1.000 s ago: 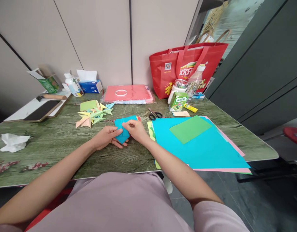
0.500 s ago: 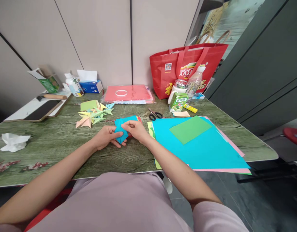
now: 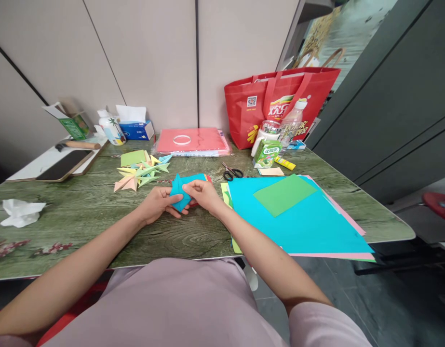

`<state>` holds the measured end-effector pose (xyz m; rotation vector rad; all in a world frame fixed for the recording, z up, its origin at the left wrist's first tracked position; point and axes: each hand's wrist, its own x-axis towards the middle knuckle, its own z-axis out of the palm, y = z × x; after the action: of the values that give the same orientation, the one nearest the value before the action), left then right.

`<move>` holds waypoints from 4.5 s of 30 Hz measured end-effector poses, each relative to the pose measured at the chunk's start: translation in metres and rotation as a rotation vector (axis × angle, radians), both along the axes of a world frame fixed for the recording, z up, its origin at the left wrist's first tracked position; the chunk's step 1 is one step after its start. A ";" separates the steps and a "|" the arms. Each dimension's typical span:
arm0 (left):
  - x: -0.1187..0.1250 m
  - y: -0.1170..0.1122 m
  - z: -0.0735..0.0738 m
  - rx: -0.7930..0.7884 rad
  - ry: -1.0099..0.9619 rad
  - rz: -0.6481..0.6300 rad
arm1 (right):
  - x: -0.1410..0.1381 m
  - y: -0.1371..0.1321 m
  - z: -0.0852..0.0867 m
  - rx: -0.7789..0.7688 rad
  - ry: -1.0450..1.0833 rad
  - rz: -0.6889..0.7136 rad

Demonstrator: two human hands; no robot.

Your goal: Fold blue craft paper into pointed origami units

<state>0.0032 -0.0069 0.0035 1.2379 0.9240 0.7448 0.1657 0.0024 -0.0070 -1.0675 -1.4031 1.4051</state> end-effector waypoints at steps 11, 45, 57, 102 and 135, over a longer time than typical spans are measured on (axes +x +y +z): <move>-0.001 0.000 0.000 0.006 -0.027 0.009 | 0.004 0.000 -0.003 0.121 -0.006 0.014; 0.007 0.003 -0.003 0.211 -0.061 0.356 | -0.003 0.006 -0.006 0.218 -0.195 -0.065; 0.002 0.010 -0.004 0.219 -0.106 0.449 | 0.000 0.003 -0.004 0.054 -0.043 -0.036; 0.001 -0.004 0.007 -0.080 -0.135 -0.056 | 0.009 0.013 -0.006 0.086 0.223 -0.398; 0.001 0.003 0.001 0.409 0.033 0.435 | 0.002 0.002 -0.011 0.325 -0.003 -0.180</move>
<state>0.0044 -0.0039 0.0049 1.4207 1.1200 1.3106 0.1675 0.0047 -0.0185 -0.9560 -1.4395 1.0061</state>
